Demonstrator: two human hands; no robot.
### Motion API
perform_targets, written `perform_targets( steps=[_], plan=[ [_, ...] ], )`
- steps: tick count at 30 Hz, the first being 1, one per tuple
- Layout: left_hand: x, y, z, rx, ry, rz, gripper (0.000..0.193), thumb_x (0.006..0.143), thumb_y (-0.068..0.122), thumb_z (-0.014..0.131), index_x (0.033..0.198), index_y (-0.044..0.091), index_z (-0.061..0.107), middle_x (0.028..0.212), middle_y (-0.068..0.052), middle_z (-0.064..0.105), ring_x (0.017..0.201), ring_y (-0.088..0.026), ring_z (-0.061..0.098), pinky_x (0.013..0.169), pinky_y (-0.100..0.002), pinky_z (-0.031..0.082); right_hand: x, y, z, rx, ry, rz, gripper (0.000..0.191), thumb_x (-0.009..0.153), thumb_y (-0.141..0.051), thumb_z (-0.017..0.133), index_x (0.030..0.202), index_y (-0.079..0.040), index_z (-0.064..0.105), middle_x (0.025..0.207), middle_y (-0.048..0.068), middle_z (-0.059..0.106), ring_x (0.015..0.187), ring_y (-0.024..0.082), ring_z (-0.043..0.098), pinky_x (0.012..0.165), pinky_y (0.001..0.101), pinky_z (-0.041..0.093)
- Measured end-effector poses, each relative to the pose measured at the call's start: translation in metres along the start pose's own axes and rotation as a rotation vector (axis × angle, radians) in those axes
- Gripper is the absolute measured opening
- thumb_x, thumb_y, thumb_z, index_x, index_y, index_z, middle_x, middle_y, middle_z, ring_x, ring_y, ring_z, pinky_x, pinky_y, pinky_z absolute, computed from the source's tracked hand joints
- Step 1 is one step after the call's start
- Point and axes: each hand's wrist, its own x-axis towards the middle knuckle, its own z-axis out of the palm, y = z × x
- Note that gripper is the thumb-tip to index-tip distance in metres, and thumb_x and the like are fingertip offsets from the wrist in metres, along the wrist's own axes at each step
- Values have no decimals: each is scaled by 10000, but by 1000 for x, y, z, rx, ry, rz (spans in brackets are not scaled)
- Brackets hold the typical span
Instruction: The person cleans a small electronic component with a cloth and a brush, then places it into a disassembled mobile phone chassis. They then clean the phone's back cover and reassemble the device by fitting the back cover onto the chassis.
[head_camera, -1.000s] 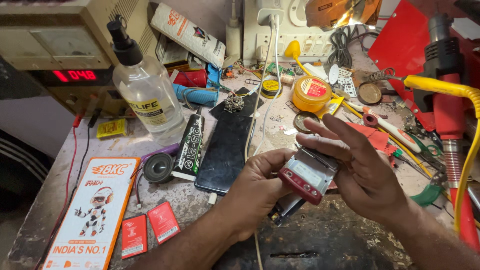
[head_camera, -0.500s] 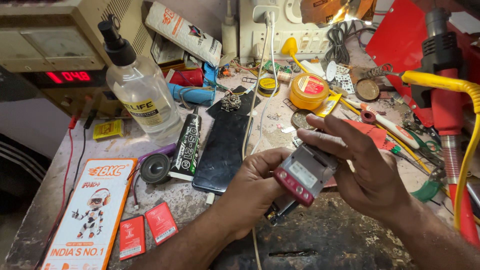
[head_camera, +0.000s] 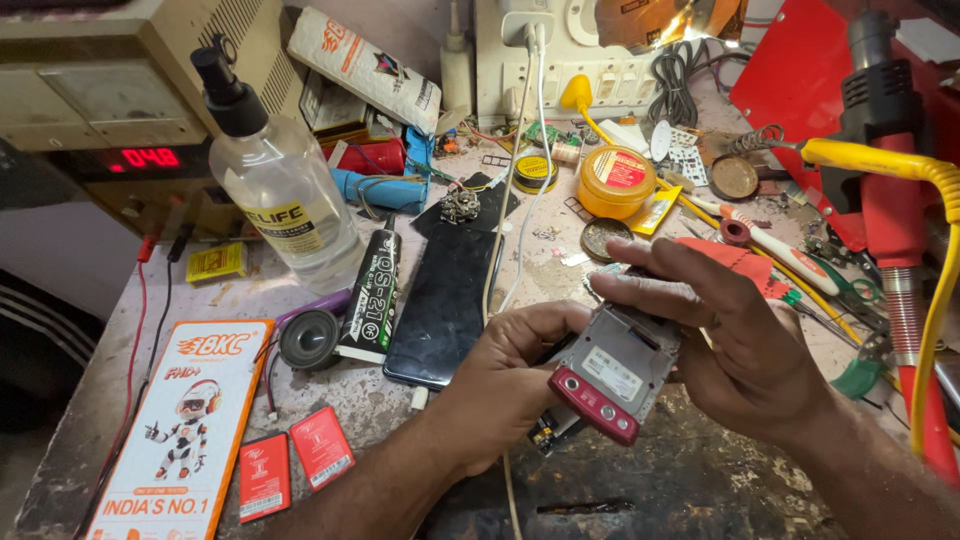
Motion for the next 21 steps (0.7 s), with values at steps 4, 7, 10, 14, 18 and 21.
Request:
perform_targets(
  steps=[4, 7, 10, 14, 18, 21],
  plan=[
    [0, 0, 0, 5, -26, 19, 254, 918, -72, 674, 1155, 15, 700, 1065, -36, 745, 940, -69, 692, 852, -251, 575, 4, -8, -1, -173, -25, -81, 881, 816, 281, 363, 1571, -152, 228, 1546, 257, 505, 1449, 392, 545, 1180, 448, 505],
    [-1, 1, 1, 16, -18, 2, 240, 925, -40, 688, 1159, 16, 703, 1064, -33, 746, 937, -67, 693, 849, -247, 574, 7, -14, -1, -317, -9, -107, 828, 827, 252, 397, 1555, -115, 252, 1467, 212, 600, 1444, 368, 549, 1154, 422, 512],
    [-1, 1, 2, -4, -23, -5, 216, 946, -15, 692, 1159, 16, 703, 1061, -33, 748, 934, -67, 692, 844, -247, 573, 9, -19, 0, -399, 22, -117, 795, 829, 234, 416, 1539, -97, 284, 1425, 176, 643, 1417, 334, 583, 1127, 398, 542],
    [-1, 0, 3, -1, -8, -16, 210, 947, -17, 698, 1154, 16, 706, 1044, -33, 748, 918, -67, 691, 827, -249, 574, 13, -22, 0, -502, 39, -144, 789, 815, 226, 437, 1526, -85, 295, 1396, 165, 657, 1374, 314, 618, 1105, 390, 553],
    [-1, -1, 2, -4, -12, -7, 230, 927, -39, 703, 1149, 17, 704, 1048, -30, 746, 925, -64, 689, 833, -245, 572, 13, -23, 2, -494, 45, -152, 781, 830, 230, 442, 1531, -78, 287, 1386, 159, 663, 1391, 329, 601, 1126, 402, 541],
    [-2, -3, 1, -16, -19, 3, 239, 917, -51, 706, 1145, 18, 703, 1043, -29, 744, 922, -65, 688, 830, -243, 568, 12, -24, 4, -508, 58, -137, 728, 821, 237, 457, 1470, -71, 337, 1363, 155, 676, 1374, 324, 613, 1118, 406, 546]
  ],
)
